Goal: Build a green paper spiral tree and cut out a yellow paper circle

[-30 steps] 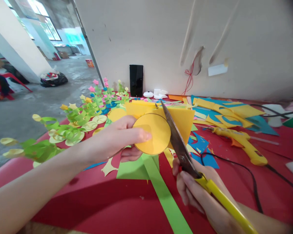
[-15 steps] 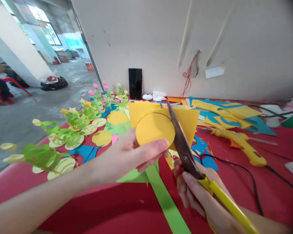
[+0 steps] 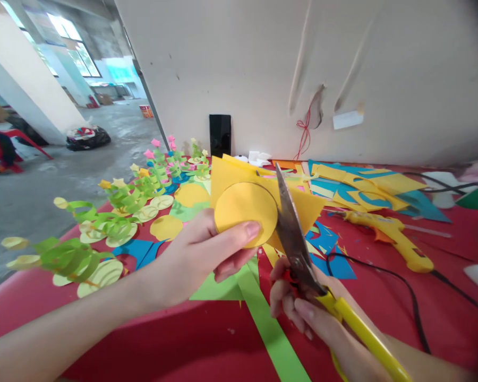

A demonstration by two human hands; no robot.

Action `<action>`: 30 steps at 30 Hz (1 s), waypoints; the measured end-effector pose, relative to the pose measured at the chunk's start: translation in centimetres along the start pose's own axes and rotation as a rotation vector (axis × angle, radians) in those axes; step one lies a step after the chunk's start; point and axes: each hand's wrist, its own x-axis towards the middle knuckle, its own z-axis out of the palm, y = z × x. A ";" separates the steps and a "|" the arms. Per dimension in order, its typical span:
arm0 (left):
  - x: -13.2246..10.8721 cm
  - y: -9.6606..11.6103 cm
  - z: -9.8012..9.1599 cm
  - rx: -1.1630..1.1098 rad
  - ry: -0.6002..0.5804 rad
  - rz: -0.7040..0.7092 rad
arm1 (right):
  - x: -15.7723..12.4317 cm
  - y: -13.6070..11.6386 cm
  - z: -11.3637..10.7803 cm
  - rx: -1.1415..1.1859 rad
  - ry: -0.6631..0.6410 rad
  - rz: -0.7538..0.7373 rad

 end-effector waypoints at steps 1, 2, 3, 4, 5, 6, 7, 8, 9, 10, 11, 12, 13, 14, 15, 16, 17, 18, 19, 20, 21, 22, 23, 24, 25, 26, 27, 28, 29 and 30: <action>0.0 0.0 0.0 -0.010 -0.009 -0.007 | 0.0 0.0 0.0 0.003 0.012 -0.007; 0.0 0.0 0.0 -0.013 -0.018 -0.012 | 0.1 0.0 0.0 0.011 0.026 -0.013; 0.0 0.0 0.1 -0.012 -0.026 -0.013 | 0.1 0.0 0.0 0.019 0.037 -0.019; 0.0 0.0 0.2 -0.008 -0.032 -0.015 | 0.2 0.0 0.1 0.025 0.044 -0.025; 0.0 -0.1 0.2 -0.003 -0.036 -0.013 | 0.2 0.0 0.1 0.029 0.050 -0.031; 0.0 -0.2 0.3 0.000 -0.037 -0.013 | 0.2 0.0 0.1 0.031 0.056 -0.036; -0.1 -0.2 0.3 -0.002 -0.037 -0.012 | 0.3 0.0 0.2 0.032 0.060 -0.038; -0.1 -0.3 0.3 -0.005 -0.033 -0.015 | 0.3 0.0 0.2 0.030 0.064 -0.035; -0.1 -0.4 0.4 -0.010 -0.032 -0.017 | 0.3 0.0 0.2 0.028 0.065 -0.029; -0.1 -0.4 0.4 -0.017 -0.031 -0.021 | 0.3 0.0 0.2 0.027 0.064 -0.021; -0.1 -0.5 0.4 -0.024 -0.034 -0.022 | 0.2 0.0 0.2 0.028 0.064 -0.015; -0.2 -0.4 0.4 -0.030 -0.039 -0.024 | 0.2 0.0 0.1 0.032 0.063 -0.010; -0.2 -0.4 0.4 -0.035 -0.045 -0.021 | 0.2 -0.1 0.1 0.037 0.065 -0.002; -0.2 -0.3 0.4 -0.041 -0.050 -0.020 | 0.2 -0.1 0.1 0.043 0.068 0.009; -0.2 -0.3 0.5 -0.046 -0.056 -0.015 | 0.2 -0.2 0.1 0.048 0.073 0.022; -0.2 -0.2 0.5 -0.048 -0.060 -0.015 | 0.2 -0.3 0.1 0.051 0.078 0.037; -0.1 -0.2 0.5 -0.048 -0.062 -0.015 | 0.2 -0.4 0.1 0.051 0.084 0.048; -0.1 -0.1 0.5 -0.044 -0.063 -0.015 | 0.2 -0.5 0.1 0.050 0.090 0.056; -0.1 -0.1 0.5 -0.040 -0.063 -0.015 | 0.3 -0.6 0.1 0.047 0.093 0.061; -0.1 -0.1 0.5 -0.035 -0.063 -0.014 | 0.3 -0.6 0.2 0.044 0.098 0.063; -0.1 -0.2 0.6 -0.032 -0.060 -0.011 | 0.4 -0.7 0.2 0.040 0.104 0.062; -0.1 -0.2 0.6 -0.035 -0.058 -0.009 | 0.4 -0.7 0.2 0.034 0.106 0.059; -0.2 -0.3 0.6 -0.037 -0.055 -0.009 | 0.4 -0.8 0.3 0.026 0.106 0.053; -0.2 -0.4 0.7 -0.038 -0.052 -0.008 | 0.4 -0.8 0.3 0.017 0.111 0.045; -0.2 -0.5 0.7 -0.037 -0.046 -0.007 | 0.4 -0.7 0.3 0.005 0.120 0.033; -0.2 -0.5 0.8 -0.034 -0.038 -0.009 | 0.4 -0.7 0.3 -0.007 0.127 0.022; -0.2 -0.6 0.8 -0.031 -0.033 -0.012 | 0.4 -0.7 0.3 -0.022 0.135 0.011; -0.2 -0.6 0.8 -0.029 -0.032 -0.013 | 0.4 -0.7 0.2 -0.037 0.137 -0.002; -0.2 -0.6 0.9 -0.030 -0.034 -0.016 | 0.4 -0.7 0.1 -0.055 0.126 -0.013; -0.2 -0.6 0.9 -0.034 -0.038 -0.019 | 0.5 -0.8 -0.1 -0.072 0.100 -0.021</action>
